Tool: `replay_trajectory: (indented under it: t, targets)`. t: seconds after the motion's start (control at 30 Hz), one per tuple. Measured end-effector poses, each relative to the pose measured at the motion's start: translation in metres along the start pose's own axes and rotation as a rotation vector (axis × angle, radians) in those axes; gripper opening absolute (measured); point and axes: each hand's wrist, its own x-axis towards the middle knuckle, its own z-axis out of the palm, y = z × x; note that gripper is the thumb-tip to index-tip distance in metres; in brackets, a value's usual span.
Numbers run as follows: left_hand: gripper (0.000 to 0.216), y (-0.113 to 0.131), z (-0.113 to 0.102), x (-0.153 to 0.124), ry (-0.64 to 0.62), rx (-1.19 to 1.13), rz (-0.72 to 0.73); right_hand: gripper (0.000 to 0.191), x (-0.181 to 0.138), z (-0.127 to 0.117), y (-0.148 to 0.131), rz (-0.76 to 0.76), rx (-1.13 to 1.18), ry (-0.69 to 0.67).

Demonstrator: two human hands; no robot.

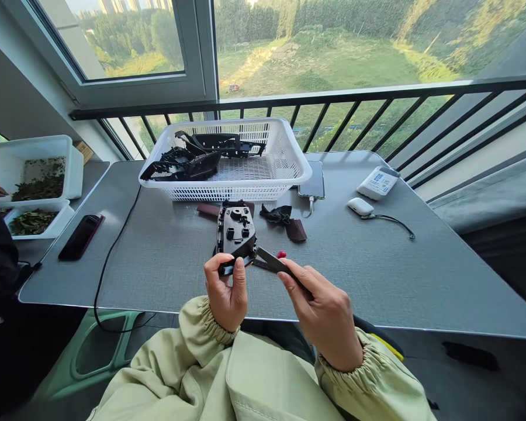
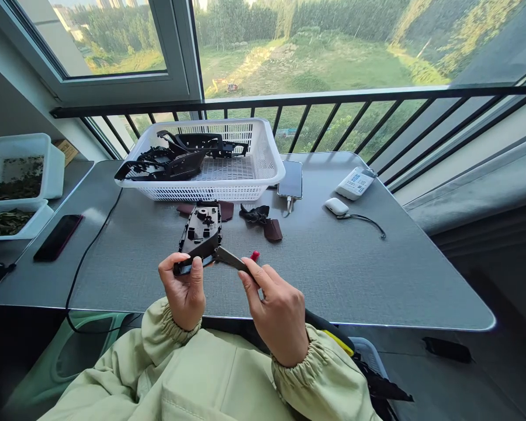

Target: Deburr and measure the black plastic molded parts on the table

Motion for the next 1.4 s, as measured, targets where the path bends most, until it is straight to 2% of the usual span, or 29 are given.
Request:
replay_trajectory:
  t: [0.23, 0.37, 0.53, 0.73, 0.9, 1.13, 1.4]
  targets:
    - [0.020, 0.004, 0.002, 0.002, 0.021, -0.088, -0.085, 0.033, 0.000, 0.001, 0.001, 0.039, 0.075, -0.048]
    - [0.034, 0.007, 0.003, 0.008, 0.045, -0.209, -0.212, 0.035, 0.004, 0.002, 0.006, 0.139, 0.287, -0.035]
    - [0.049, 0.004, 0.003, 0.013, 0.009, -0.382, -0.409, 0.041, 0.002, 0.008, 0.011, 0.246, 0.520, -0.177]
    - [0.057, 0.007, 0.004, 0.016, 0.030, -0.507, -0.507, 0.039, -0.002, 0.010, 0.010, 0.295, 0.628, -0.233]
    - [0.061, 0.006, 0.005, 0.017, -0.013, -0.530, -0.547, 0.039, -0.002, 0.002, 0.012, 0.261, 0.563, -0.284]
    - [0.058, 0.003, 0.005, 0.016, -0.002, -0.523, -0.504, 0.040, -0.002, -0.009, 0.011, 0.197, 0.314, -0.307]
    - [0.053, 0.004, 0.002, 0.016, -0.058, -0.487, -0.438, 0.040, -0.003, -0.012, 0.005, 0.165, 0.211, -0.306]
